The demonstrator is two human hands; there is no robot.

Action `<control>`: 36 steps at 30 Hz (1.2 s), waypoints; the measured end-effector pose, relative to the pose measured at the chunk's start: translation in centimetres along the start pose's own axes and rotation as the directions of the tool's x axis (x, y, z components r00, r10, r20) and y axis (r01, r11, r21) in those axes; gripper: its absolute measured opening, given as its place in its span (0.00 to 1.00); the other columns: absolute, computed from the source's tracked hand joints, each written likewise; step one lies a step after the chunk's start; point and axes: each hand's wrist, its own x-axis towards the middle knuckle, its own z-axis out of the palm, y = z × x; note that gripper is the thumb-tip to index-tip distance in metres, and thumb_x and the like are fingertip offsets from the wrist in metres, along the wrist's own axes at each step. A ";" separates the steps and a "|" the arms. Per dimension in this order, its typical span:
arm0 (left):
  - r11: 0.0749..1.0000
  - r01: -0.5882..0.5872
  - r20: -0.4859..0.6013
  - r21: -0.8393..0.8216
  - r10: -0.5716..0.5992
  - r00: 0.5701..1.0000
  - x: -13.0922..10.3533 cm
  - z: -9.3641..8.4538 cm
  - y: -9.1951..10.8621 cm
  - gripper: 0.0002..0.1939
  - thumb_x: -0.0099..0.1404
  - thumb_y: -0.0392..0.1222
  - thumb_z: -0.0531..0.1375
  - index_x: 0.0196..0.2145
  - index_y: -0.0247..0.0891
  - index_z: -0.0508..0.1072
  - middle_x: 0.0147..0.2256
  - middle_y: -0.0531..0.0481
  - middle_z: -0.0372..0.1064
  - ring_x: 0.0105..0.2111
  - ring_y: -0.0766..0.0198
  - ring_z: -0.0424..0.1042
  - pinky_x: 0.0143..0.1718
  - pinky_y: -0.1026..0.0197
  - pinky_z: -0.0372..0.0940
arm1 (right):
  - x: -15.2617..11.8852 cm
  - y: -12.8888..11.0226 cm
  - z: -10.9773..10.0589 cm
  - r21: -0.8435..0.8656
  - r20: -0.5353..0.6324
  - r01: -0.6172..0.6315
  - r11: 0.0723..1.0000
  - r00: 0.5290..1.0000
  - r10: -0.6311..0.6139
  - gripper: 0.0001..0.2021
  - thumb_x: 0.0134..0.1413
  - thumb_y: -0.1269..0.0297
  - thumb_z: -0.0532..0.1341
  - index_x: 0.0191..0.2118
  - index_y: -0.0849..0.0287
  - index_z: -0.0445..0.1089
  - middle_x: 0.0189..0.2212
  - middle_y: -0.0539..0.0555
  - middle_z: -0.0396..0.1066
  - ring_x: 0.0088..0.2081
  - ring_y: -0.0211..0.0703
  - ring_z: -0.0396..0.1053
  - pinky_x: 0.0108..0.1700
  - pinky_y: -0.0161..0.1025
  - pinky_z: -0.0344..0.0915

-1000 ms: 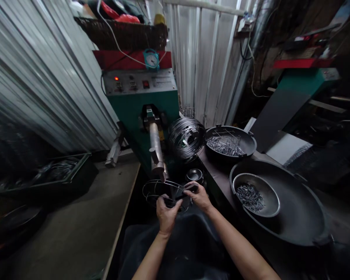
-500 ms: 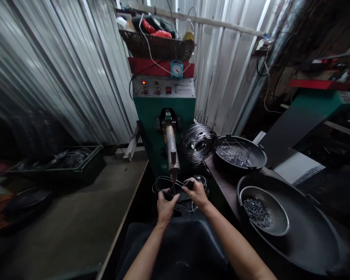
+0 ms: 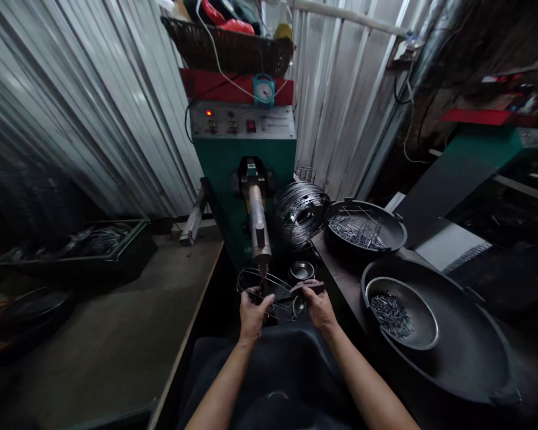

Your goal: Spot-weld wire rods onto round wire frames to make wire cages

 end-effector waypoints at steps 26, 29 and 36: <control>0.883 0.244 -0.121 -0.402 -0.315 0.941 -0.2 -2.3 1.4 0.20 0.37 0.39 0.68 0.28 0.37 0.65 0.32 0.55 0.67 0.32 0.71 0.66 0.37 0.65 0.57 | -0.6 -2.0 4.4 -0.433 0.366 0.294 0.852 0.921 -0.132 0.09 0.45 0.61 0.64 0.34 0.58 0.69 0.29 0.50 0.70 0.33 0.40 0.68 0.38 0.37 0.64; 0.875 0.242 -0.118 -0.419 -0.316 0.941 0.1 -2.2 1.4 0.21 0.36 0.39 0.69 0.28 0.37 0.65 0.32 0.55 0.67 0.33 0.71 0.66 0.37 0.65 0.57 | -0.2 -1.8 4.5 -0.502 0.368 0.327 0.801 0.919 -0.144 0.08 0.45 0.62 0.63 0.33 0.58 0.69 0.27 0.50 0.70 0.31 0.40 0.67 0.36 0.36 0.63; 0.843 0.281 -0.112 -0.458 -0.369 0.923 1.6 -1.7 1.3 0.20 0.35 0.39 0.69 0.26 0.37 0.65 0.28 0.56 0.64 0.30 0.70 0.65 0.37 0.62 0.59 | 1.8 -1.8 5.8 -0.578 0.382 0.389 0.717 0.906 -0.183 0.07 0.46 0.61 0.61 0.32 0.58 0.68 0.27 0.50 0.69 0.30 0.40 0.66 0.34 0.36 0.62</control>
